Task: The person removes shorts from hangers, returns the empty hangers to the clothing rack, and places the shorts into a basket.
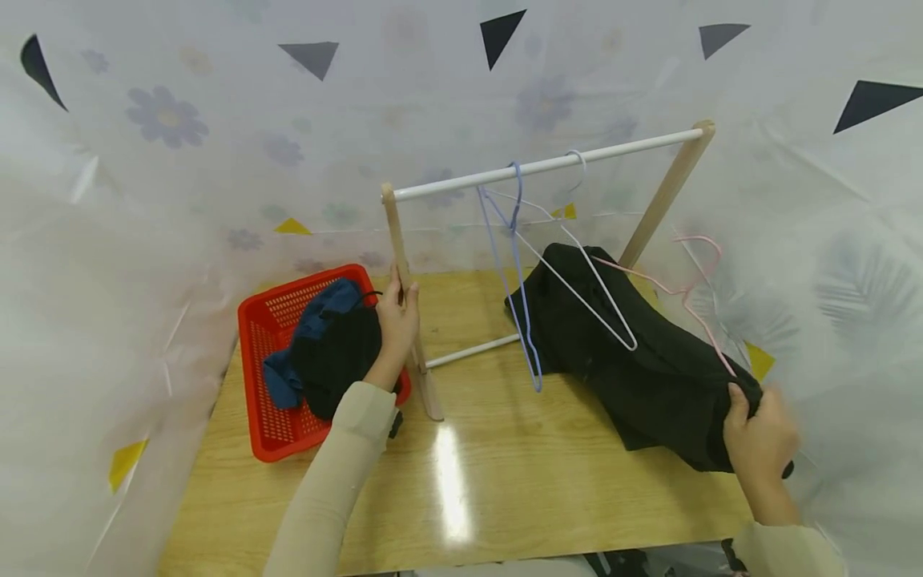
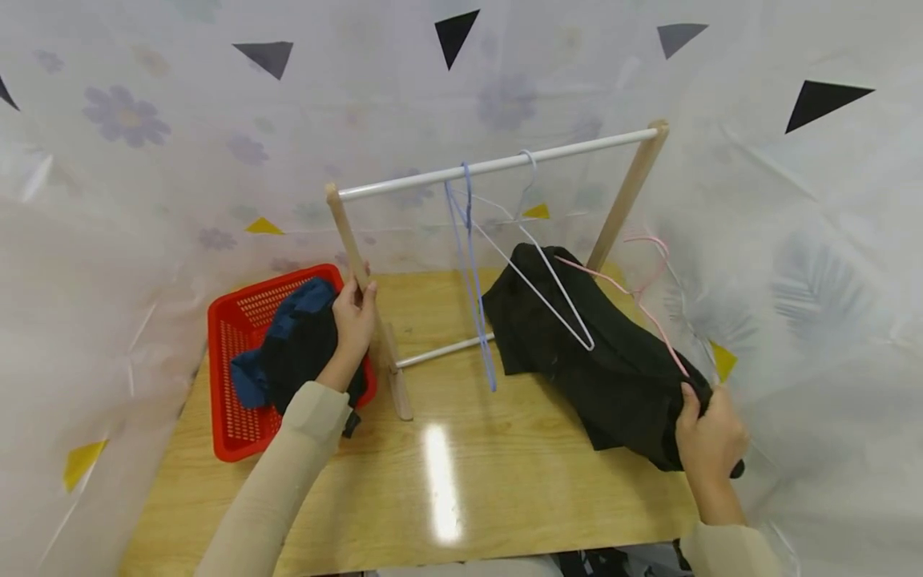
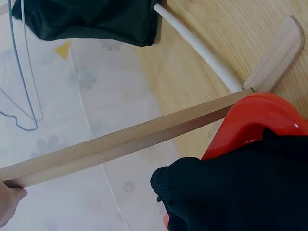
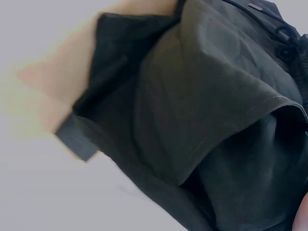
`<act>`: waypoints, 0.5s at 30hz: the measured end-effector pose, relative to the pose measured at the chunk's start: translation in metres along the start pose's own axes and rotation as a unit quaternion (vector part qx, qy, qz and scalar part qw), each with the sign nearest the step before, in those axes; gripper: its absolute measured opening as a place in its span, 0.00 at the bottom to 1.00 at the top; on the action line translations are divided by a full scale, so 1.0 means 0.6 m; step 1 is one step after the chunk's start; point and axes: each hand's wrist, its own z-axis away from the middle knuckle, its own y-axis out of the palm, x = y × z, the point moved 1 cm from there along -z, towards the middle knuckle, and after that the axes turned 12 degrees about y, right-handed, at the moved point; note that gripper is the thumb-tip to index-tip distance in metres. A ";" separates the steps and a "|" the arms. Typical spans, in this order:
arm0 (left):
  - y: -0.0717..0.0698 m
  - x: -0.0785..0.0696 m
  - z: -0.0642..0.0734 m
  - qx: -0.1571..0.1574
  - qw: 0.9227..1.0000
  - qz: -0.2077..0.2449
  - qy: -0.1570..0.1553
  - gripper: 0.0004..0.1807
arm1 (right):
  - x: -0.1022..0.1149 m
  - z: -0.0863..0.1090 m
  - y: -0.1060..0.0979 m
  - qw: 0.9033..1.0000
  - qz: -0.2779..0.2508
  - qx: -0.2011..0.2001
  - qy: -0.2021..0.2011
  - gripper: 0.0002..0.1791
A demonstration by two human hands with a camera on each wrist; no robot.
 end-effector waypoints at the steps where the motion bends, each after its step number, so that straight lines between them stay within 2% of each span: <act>1: 0.002 0.009 0.001 0.003 1.000 0.007 -0.004 0.27 | -0.005 0.008 0.000 1.000 0.005 0.007 0.009 0.37; 7: 0.003 0.012 -0.001 0.013 1.000 0.021 0.001 0.27 | -0.038 0.057 0.001 0.998 0.011 0.049 0.044 0.32; 11: 0.002 0.010 0.000 0.011 1.000 0.017 -0.002 0.27 | -0.058 0.086 0.003 0.998 0.006 0.054 0.036 0.34; 15: 0.001 0.010 0.003 0.011 1.000 0.021 -0.009 0.27 | -0.071 0.110 0.004 0.999 0.002 0.046 -0.003 0.35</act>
